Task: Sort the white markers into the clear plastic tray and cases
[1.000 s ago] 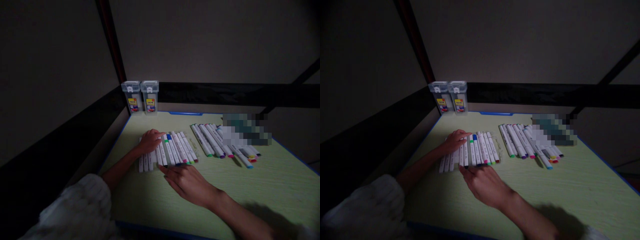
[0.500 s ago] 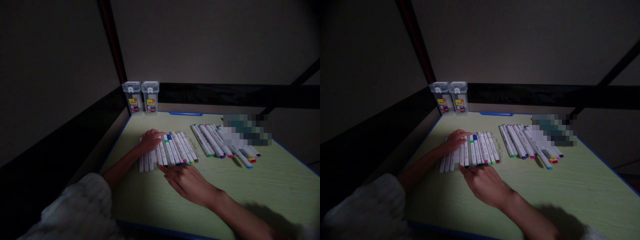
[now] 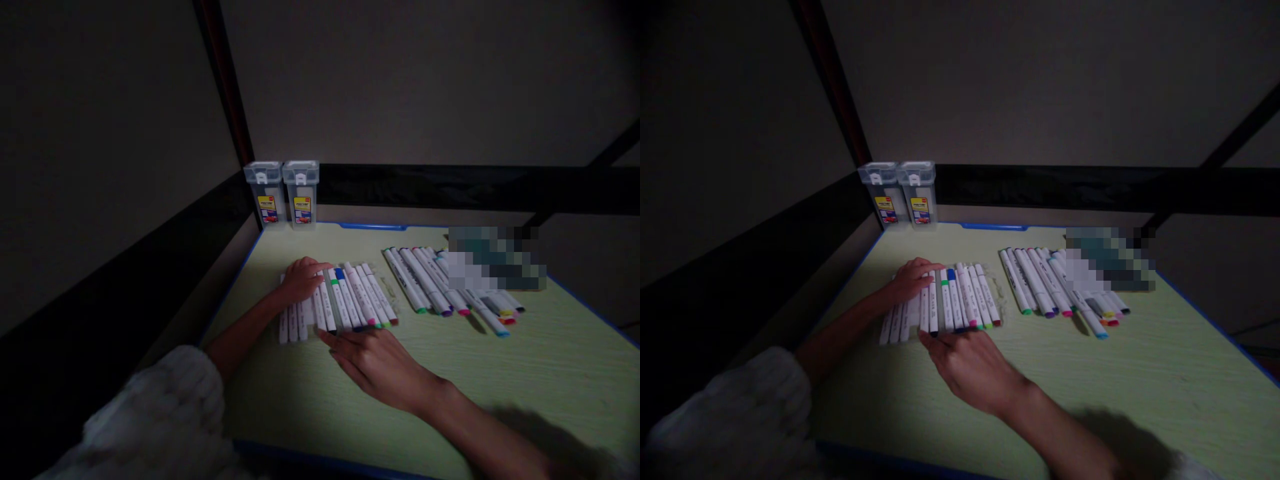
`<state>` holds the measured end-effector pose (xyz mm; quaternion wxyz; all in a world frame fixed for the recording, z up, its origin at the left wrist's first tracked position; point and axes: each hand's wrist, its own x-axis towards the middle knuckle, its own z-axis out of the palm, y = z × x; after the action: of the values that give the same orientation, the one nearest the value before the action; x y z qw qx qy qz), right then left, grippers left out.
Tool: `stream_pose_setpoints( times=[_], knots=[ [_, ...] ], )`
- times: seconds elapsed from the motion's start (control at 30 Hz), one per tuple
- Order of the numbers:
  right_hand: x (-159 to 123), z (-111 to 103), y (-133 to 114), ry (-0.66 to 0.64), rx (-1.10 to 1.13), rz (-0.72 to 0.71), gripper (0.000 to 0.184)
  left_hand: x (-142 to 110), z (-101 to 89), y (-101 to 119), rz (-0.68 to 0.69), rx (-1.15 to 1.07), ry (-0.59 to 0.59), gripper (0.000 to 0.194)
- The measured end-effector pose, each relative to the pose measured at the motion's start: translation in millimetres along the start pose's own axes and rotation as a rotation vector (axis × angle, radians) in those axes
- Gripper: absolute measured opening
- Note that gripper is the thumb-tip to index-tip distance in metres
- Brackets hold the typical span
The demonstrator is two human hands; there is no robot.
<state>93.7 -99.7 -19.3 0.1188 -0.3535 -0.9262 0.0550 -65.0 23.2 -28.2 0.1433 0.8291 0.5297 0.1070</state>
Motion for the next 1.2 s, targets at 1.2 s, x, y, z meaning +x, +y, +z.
stream_pose_setpoints(
  times=[1.2],
  knots=[
    [-0.6,1.9,-0.1,0.022,-0.027,0.027,0.038,5.7,-0.9,3.0,-0.112,-0.058,-0.014,0.039]
  ],
)
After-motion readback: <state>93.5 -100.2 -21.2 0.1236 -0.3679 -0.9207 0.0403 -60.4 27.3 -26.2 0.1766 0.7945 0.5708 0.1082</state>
